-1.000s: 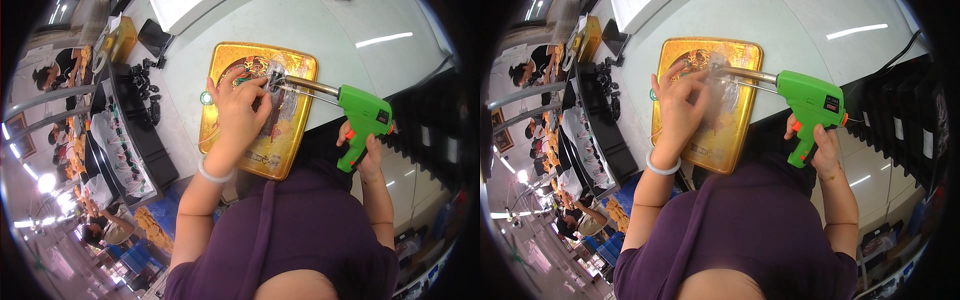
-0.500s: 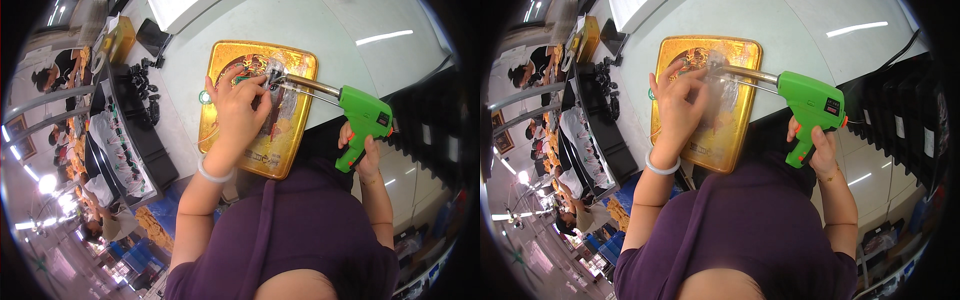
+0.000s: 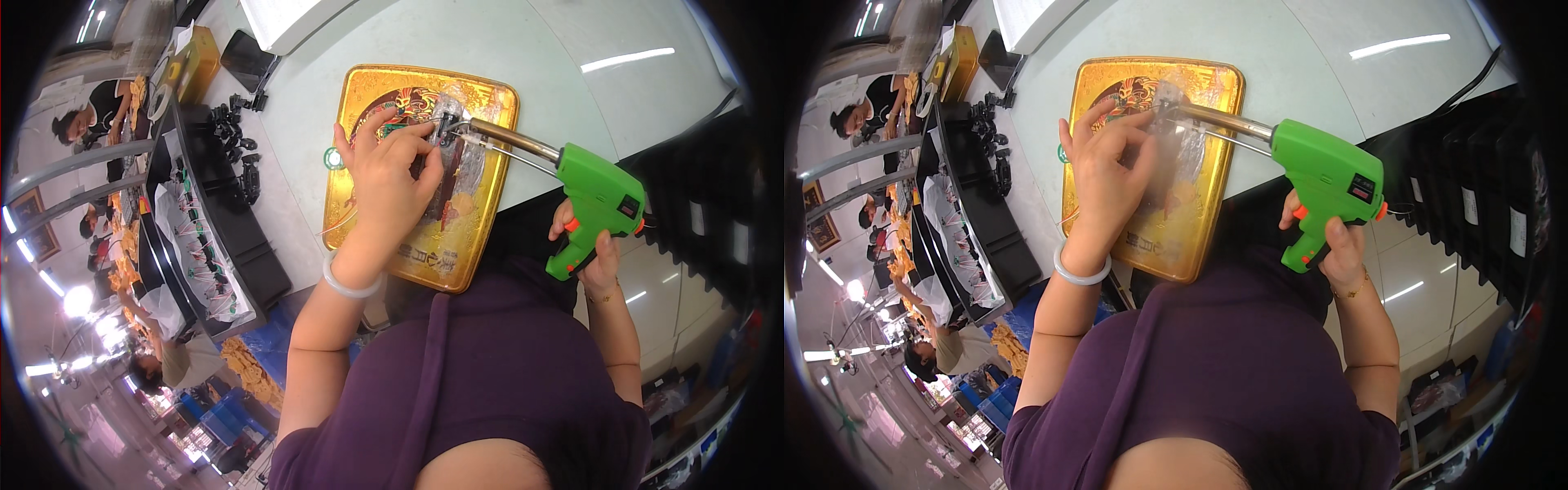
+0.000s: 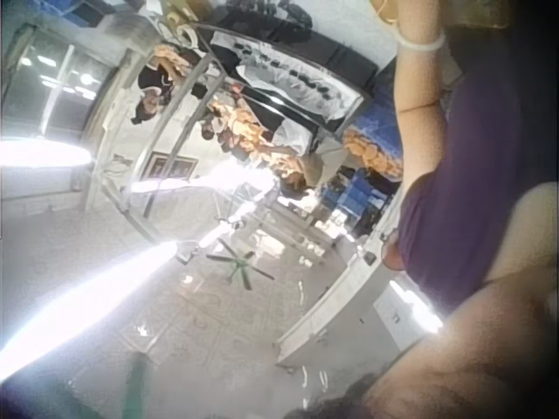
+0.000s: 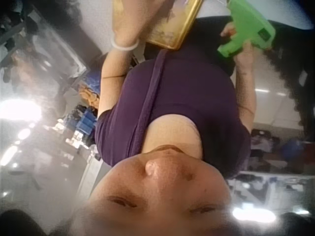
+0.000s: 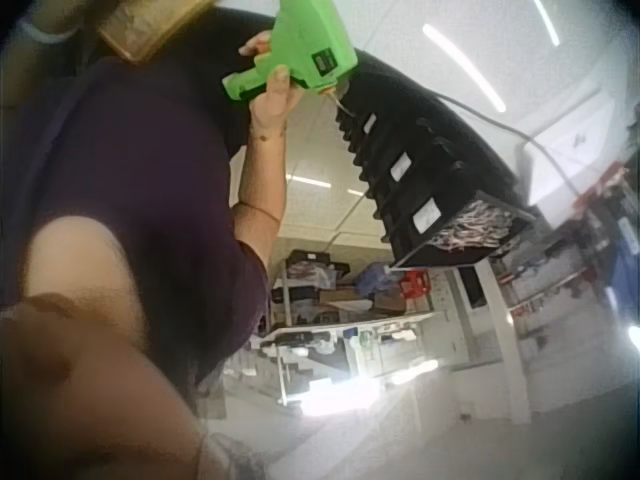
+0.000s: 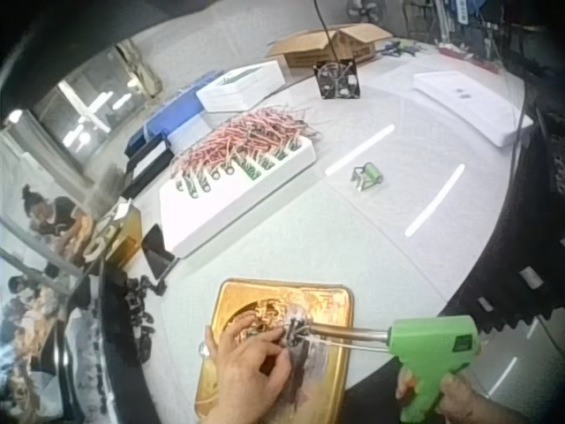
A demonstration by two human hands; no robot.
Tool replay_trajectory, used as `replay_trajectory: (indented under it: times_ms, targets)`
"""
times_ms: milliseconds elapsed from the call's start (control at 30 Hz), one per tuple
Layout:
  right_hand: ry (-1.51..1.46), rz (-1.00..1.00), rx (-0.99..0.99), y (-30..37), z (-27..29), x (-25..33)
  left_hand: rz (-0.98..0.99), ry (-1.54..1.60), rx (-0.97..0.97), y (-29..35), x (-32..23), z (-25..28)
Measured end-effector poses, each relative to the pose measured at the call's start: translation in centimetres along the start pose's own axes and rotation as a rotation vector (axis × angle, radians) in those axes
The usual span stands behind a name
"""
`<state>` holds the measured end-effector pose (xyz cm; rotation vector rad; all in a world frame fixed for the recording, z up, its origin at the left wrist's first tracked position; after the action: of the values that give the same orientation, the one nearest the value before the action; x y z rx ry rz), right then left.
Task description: The person solders wires and electronic components onto small circuit boards with a soldering iron.
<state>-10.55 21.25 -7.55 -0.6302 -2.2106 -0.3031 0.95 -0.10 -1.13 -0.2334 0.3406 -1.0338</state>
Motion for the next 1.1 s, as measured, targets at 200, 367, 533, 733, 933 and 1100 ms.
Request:
replay_trajectory:
  times_ms: [200,367,533,733,933,1100]
  targets:
    - [-0.188,0.091,0.028,-2.3,-0.2,3.6,0.001,-0.006,0.004,-0.1,0.2,0.1]
    - [0.372,0.211,-0.003,-4.8,2.6,8.9,-0.01,-0.008,0.001,-0.3,0.0,0.5]
    - [1.277,0.613,-0.022,-10.2,0.0,11.9,0.003,-0.021,0.016,0.0,-0.1,0.5]
    - [1.736,0.531,0.057,-15.0,2.4,11.0,0.018,-0.001,0.024,0.0,-0.4,0.7]
    - [1.836,0.436,0.075,-17.8,4.3,10.5,0.016,-0.012,0.017,0.0,-0.4,0.6]
    - [1.875,0.487,0.064,-16.9,3.0,10.2,0.01,0.046,0.027,-0.2,-0.3,0.6]
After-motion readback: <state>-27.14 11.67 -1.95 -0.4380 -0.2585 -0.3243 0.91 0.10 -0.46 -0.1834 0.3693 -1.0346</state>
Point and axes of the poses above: each hand's wrist, its own y-axis away from the middle knuckle, its own z-axis out of the back of the hand, x = y × z, the point moved 5 cm from there along -y, towards the middle knuckle, and after that the axes turned 13 degrees about -y, right-handed, at the moved point
